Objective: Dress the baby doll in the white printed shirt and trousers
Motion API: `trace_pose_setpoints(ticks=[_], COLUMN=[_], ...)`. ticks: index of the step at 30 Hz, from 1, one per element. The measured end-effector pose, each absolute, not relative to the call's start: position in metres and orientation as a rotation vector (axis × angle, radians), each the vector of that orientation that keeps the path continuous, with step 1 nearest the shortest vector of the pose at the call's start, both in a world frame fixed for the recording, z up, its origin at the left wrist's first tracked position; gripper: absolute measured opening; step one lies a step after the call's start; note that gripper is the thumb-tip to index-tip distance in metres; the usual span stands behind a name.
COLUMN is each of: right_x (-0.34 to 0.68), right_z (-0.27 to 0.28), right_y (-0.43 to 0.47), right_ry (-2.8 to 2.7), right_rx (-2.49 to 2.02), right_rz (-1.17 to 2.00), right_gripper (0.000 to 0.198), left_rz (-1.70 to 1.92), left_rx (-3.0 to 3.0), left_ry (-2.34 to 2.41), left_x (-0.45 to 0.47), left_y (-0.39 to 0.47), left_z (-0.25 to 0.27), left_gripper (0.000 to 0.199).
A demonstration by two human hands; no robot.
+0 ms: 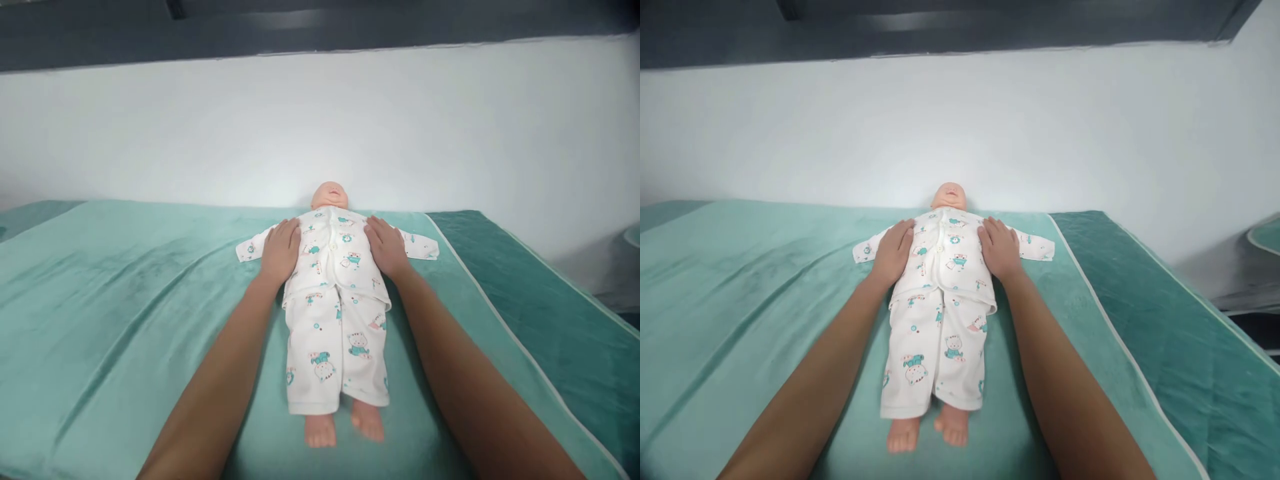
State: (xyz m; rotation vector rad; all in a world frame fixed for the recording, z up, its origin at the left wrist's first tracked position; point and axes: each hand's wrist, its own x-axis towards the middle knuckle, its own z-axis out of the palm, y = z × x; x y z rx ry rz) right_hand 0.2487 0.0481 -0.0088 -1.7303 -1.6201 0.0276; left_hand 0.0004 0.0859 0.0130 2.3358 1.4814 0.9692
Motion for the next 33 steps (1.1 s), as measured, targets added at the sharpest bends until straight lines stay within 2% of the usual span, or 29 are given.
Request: trace_pose_setpoints(ticks=[7, 12, 16, 22, 33], right_x=[0.326, 0.347, 0.346, 0.352, 0.374], right_z=[-0.038, -0.042, -0.037, -0.028, -0.047], right_y=[-0.010, -0.054, -0.065, -0.044, 0.012], right_ry=[-1.612, -1.671, -1.616, -1.252, -0.973], right_rx=[-2.231, -2.306, -2.224, -2.024, -1.734], right_rz=[-0.025, 0.028, 0.065, 0.163, 0.249], right_gripper=[0.064, 0.063, 0.060, 0.042, 0.047], left_rz=[0.528, 0.375, 0.484, 0.592, 0.678], left_rx=[2.459, 2.328, 2.267, 2.150, 2.124], left_ry=[1.841, 1.983, 2.057, 2.177, 2.165], left_x=[-0.062, -0.092, -0.099, -0.098, -0.101], left_y=[0.061, 0.043, 0.034, 0.046, 0.093], left_z=[-0.008, -0.010, -0.007, -0.004, -0.013], left_gripper=[0.059, 0.061, 0.060, 0.061, 0.052])
